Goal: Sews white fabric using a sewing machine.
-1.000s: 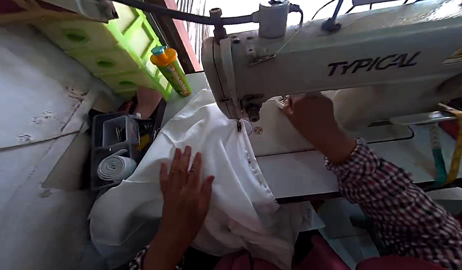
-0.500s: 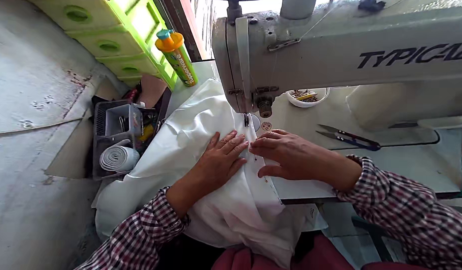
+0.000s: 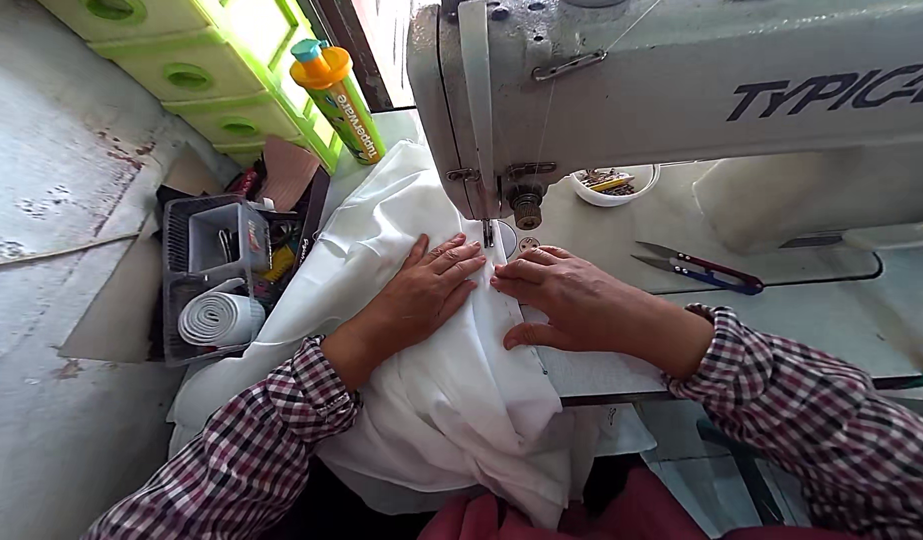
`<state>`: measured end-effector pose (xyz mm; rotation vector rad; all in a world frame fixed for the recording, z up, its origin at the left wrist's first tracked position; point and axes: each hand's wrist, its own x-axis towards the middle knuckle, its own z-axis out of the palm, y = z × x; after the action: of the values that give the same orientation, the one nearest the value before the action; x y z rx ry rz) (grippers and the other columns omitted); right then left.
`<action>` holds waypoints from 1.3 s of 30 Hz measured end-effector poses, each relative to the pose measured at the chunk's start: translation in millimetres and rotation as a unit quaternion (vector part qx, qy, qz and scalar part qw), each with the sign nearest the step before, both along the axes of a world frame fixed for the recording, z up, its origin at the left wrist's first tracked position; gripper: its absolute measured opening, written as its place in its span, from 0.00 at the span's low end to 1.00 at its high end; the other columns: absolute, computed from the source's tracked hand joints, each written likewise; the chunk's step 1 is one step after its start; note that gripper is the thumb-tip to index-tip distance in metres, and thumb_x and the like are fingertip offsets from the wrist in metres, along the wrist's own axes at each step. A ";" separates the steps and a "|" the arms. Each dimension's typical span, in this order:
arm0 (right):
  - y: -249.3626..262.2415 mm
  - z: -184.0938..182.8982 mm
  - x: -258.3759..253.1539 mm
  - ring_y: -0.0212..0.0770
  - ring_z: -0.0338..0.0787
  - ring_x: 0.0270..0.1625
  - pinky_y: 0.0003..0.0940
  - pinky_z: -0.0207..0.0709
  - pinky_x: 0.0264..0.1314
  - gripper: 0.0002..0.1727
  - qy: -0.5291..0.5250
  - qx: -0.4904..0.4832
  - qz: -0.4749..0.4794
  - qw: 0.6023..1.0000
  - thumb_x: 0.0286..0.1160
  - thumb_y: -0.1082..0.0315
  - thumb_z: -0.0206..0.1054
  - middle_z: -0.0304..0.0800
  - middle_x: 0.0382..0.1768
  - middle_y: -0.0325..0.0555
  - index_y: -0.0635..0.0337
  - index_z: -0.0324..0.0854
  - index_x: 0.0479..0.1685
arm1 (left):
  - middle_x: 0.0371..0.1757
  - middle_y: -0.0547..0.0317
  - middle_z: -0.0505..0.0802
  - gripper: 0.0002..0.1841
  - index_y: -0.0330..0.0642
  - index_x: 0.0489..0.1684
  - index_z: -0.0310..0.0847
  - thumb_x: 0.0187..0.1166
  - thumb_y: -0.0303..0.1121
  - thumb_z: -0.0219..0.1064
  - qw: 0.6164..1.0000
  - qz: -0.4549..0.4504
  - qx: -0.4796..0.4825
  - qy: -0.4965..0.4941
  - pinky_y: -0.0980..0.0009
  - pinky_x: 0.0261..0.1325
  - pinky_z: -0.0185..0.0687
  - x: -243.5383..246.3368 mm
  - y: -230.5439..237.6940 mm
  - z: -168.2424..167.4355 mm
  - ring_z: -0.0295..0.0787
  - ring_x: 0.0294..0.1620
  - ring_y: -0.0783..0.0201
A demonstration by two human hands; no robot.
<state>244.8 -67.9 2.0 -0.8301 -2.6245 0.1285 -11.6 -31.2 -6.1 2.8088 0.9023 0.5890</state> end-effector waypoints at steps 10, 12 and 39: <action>9.2 0.2 -5.2 0.51 0.88 0.60 0.45 0.79 0.63 0.24 0.042 0.004 -0.005 0.999 0.82 0.51 0.61 0.92 0.55 0.51 0.63 0.90 0.57 | 0.75 0.49 0.86 0.23 0.40 0.71 0.84 0.89 0.39 0.50 1.000 -0.012 0.001 -0.009 0.30 0.82 0.55 -0.7 20.2 2.5 0.74 0.83 0.44; 13.8 0.2 -5.0 0.50 0.89 0.57 0.43 0.80 0.61 0.18 0.064 -0.001 0.006 0.998 0.84 0.59 0.60 0.92 0.51 0.49 0.62 0.92 0.52 | 0.75 0.49 0.86 0.22 0.40 0.71 0.84 0.88 0.38 0.50 1.000 -0.013 -0.003 -0.011 0.30 0.82 0.54 -0.5 22.3 3.6 0.74 0.83 0.44; 25.9 30.9 40.3 0.72 0.89 0.55 0.63 0.81 0.54 0.10 0.047 0.148 -0.374 0.914 0.80 0.80 0.56 0.88 0.47 0.72 0.75 0.83 0.47 | 0.78 0.46 0.83 0.25 0.43 0.70 0.86 0.87 0.47 0.52 0.997 0.037 0.041 0.044 0.26 0.82 0.50 -19.3 -21.9 10.9 0.69 0.85 0.39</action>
<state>285.1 -42.0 32.9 -1.5795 -1.9879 -0.4142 -31.0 -53.1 4.8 2.9068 1.0247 0.5271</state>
